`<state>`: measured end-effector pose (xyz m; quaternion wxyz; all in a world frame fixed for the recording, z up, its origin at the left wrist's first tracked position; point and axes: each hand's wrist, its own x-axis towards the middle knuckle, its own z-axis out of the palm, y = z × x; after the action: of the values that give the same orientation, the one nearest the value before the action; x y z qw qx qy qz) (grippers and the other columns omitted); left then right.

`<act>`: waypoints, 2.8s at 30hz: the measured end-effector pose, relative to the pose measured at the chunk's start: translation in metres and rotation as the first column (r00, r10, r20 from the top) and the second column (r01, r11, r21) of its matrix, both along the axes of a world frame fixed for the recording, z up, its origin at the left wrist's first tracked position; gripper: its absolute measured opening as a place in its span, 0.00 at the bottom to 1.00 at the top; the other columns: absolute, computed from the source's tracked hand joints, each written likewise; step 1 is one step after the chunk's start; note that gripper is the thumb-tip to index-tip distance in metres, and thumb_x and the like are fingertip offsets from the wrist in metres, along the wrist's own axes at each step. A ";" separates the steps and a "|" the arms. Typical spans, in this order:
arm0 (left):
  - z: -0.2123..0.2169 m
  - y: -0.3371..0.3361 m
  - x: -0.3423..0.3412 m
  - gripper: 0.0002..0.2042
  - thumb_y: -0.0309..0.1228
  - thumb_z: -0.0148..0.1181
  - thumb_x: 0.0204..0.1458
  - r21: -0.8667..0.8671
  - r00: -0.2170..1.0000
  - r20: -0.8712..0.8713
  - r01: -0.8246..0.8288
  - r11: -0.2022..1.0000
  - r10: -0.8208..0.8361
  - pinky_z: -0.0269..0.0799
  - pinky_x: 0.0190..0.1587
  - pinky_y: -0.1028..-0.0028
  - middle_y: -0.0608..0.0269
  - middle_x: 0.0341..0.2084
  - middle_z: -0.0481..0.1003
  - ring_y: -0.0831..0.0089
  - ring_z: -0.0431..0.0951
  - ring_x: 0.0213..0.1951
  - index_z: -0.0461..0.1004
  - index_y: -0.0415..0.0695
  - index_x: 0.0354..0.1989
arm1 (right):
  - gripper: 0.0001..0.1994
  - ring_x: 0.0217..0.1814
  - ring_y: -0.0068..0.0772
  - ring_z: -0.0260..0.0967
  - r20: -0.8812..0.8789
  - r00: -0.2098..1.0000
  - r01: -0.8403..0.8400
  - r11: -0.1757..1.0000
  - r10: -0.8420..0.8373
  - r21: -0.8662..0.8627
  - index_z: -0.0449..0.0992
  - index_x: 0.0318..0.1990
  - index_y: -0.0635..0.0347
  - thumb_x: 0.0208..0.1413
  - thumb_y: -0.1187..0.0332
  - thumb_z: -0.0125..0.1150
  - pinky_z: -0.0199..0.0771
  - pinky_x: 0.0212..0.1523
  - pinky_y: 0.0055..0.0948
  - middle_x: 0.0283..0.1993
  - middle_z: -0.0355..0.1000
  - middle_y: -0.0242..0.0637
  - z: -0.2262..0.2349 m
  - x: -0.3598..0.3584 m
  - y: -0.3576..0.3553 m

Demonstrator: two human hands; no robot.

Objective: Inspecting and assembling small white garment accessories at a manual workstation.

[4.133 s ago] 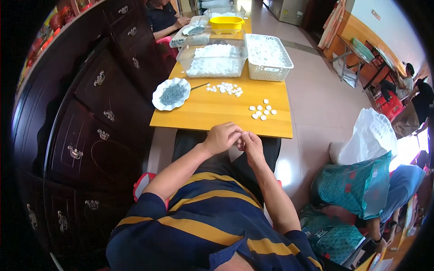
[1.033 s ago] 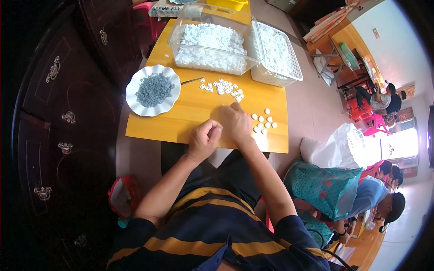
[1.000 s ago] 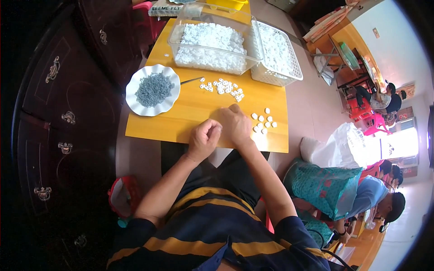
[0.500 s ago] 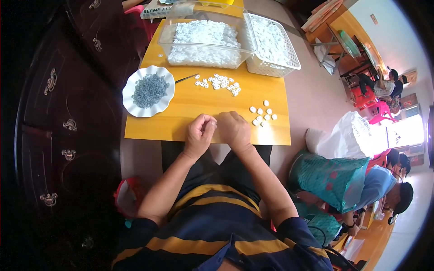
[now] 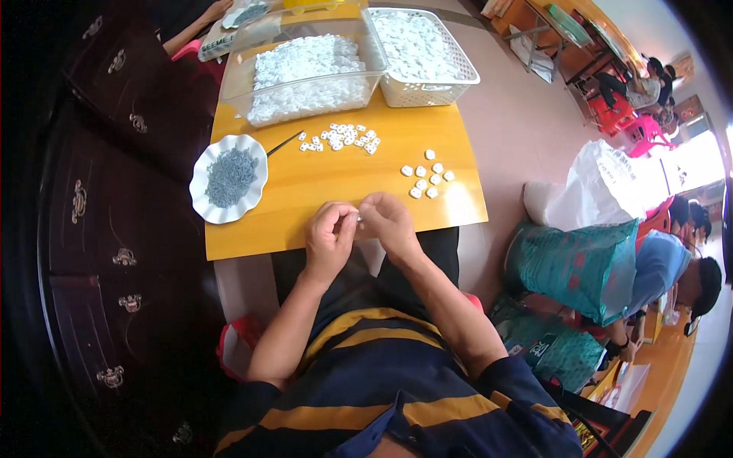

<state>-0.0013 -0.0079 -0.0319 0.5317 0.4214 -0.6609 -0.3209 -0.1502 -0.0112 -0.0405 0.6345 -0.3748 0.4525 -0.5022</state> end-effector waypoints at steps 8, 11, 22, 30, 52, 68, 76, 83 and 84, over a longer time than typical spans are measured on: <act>-0.007 0.000 -0.003 0.01 0.19 0.59 0.56 -0.165 0.970 0.112 -0.196 0.967 0.216 0.75 0.36 0.68 0.54 0.31 0.77 0.60 0.80 0.33 0.75 0.37 0.35 | 0.09 0.46 0.27 0.75 0.444 0.895 -0.124 0.984 0.053 0.131 0.74 0.49 0.63 0.65 0.70 0.60 0.76 0.51 0.28 0.45 0.76 0.36 -0.009 0.008 0.012; -0.010 0.002 -0.006 0.01 0.20 0.59 0.57 -0.106 0.977 0.063 -0.197 0.975 0.204 0.75 0.38 0.67 0.54 0.31 0.77 0.59 0.79 0.34 0.75 0.37 0.36 | 0.10 0.48 0.29 0.75 0.425 0.904 -0.098 0.989 0.043 0.108 0.74 0.50 0.62 0.64 0.71 0.61 0.76 0.52 0.31 0.46 0.76 0.37 -0.011 0.012 0.014; -0.009 0.012 -0.013 0.03 0.24 0.56 0.64 0.218 0.969 -0.225 -0.050 0.975 0.100 0.73 0.37 0.80 0.68 0.30 0.77 0.81 0.75 0.31 0.75 0.38 0.40 | 0.06 0.42 0.20 0.75 0.150 0.987 0.056 0.998 -0.049 -0.039 0.74 0.46 0.64 0.66 0.73 0.59 0.77 0.46 0.21 0.40 0.76 0.32 -0.008 0.008 0.011; -0.009 0.002 -0.005 0.04 0.25 0.57 0.63 0.231 0.966 -0.233 -0.061 0.971 0.116 0.72 0.34 0.79 0.68 0.27 0.77 0.81 0.75 0.29 0.76 0.37 0.38 | 0.04 0.35 0.16 0.67 -0.001 0.999 0.045 0.988 -0.046 -0.146 0.73 0.42 0.61 0.67 0.70 0.57 0.70 0.40 0.18 0.34 0.71 0.25 0.000 0.002 0.008; -0.006 -0.008 0.004 0.03 0.23 0.60 0.60 0.108 0.989 0.129 -0.081 0.991 0.067 0.73 0.30 0.80 0.69 0.25 0.78 0.83 0.76 0.25 0.77 0.37 0.36 | 0.03 0.31 0.11 0.64 -0.038 0.997 0.058 0.994 -0.061 -0.095 0.76 0.42 0.62 0.65 0.73 0.60 0.66 0.32 0.14 0.32 0.72 0.22 -0.003 0.005 0.002; 0.006 -0.081 0.023 0.12 0.24 0.63 0.57 -0.038 0.935 0.331 -0.123 0.992 0.129 0.73 0.33 0.79 0.62 0.30 0.79 0.81 0.76 0.27 0.78 0.37 0.49 | 0.03 0.31 0.14 0.68 0.075 0.991 0.117 0.993 -0.115 -0.020 0.76 0.42 0.61 0.65 0.72 0.61 0.71 0.35 0.15 0.34 0.73 0.25 -0.010 -0.005 -0.004; -0.004 -0.117 0.014 0.11 0.30 0.62 0.55 -0.216 0.709 0.664 -0.120 0.969 0.236 0.75 0.41 0.61 0.56 0.35 0.77 0.54 0.79 0.37 0.80 0.46 0.46 | 0.05 0.33 0.15 0.69 0.069 0.994 0.090 0.995 -0.087 -0.053 0.75 0.42 0.61 0.64 0.71 0.61 0.72 0.37 0.18 0.34 0.73 0.26 -0.011 -0.004 -0.001; -0.008 -0.095 0.015 0.06 0.32 0.62 0.56 -0.174 0.725 0.658 -0.119 0.978 0.205 0.76 0.39 0.59 0.59 0.34 0.77 0.56 0.80 0.36 0.79 0.47 0.38 | 0.05 0.33 0.15 0.70 0.101 0.992 0.073 0.997 -0.070 -0.030 0.75 0.43 0.60 0.65 0.71 0.61 0.72 0.38 0.17 0.35 0.74 0.26 -0.009 -0.005 -0.001; -0.009 -0.093 0.016 0.05 0.33 0.62 0.56 -0.154 0.730 0.656 -0.122 0.980 0.194 0.76 0.38 0.59 0.59 0.33 0.77 0.56 0.80 0.35 0.77 0.47 0.36 | 0.05 0.33 0.15 0.70 0.102 0.993 0.067 0.997 -0.064 -0.029 0.75 0.43 0.60 0.65 0.71 0.61 0.72 0.38 0.17 0.35 0.74 0.26 -0.007 -0.005 0.000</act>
<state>0.0149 -0.1012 -0.0406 0.3057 0.5357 -0.7841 -0.0689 -0.1548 -0.0114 -0.0479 0.6338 -0.3439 0.4237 -0.5483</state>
